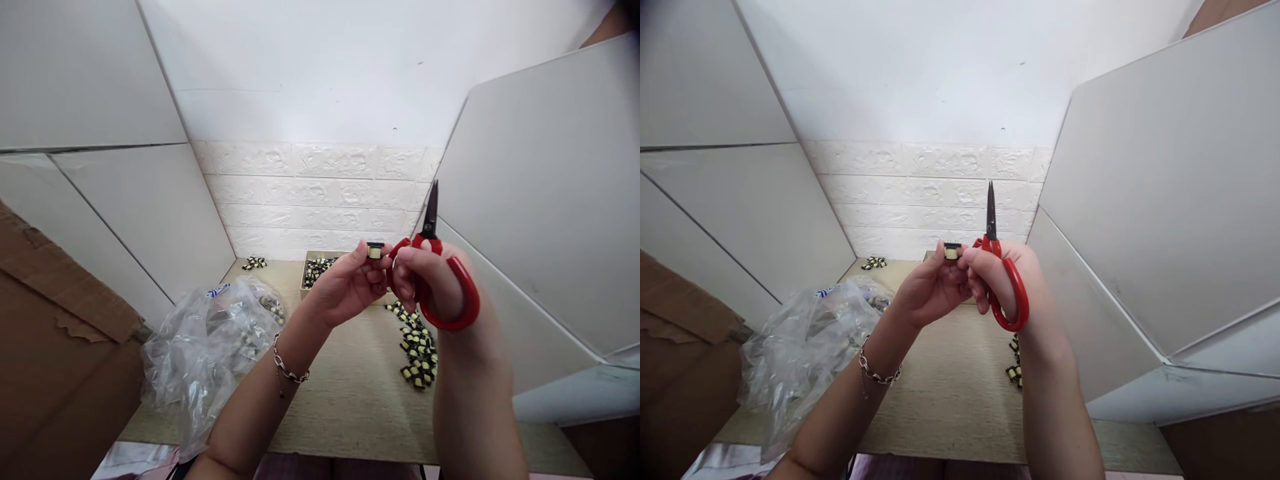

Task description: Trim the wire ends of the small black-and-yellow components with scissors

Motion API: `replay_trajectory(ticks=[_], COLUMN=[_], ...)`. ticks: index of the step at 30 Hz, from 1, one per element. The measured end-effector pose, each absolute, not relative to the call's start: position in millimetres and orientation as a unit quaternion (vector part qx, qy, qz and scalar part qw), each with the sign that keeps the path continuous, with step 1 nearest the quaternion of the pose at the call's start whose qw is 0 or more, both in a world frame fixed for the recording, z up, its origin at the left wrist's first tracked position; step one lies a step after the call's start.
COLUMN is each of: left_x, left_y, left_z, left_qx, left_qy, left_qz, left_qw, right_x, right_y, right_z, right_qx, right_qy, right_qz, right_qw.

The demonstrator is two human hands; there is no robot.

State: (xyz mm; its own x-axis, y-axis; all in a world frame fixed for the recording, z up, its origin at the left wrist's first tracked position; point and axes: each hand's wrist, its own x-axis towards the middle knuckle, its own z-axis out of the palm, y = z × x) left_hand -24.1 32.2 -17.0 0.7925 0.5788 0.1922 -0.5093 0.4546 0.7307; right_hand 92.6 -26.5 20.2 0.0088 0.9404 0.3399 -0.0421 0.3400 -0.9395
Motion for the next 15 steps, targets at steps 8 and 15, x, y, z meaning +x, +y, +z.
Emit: replay_trajectory(ticks=[8, 15], left_x=[-23, -32], left_y=[63, 127], left_z=[-31, -87], left_qx=[0.628, 0.763], left_qy=[0.192, 0.461], left_qz=[0.427, 0.361], left_qw=[0.622, 0.274], right_x=[104, 129], right_y=[-21, -21], right_z=[19, 22], right_qx=[-0.433, -0.48], right_qy=[-0.589, -0.581], right_qz=[0.34, 0.292], right_qw=[0.592, 0.589])
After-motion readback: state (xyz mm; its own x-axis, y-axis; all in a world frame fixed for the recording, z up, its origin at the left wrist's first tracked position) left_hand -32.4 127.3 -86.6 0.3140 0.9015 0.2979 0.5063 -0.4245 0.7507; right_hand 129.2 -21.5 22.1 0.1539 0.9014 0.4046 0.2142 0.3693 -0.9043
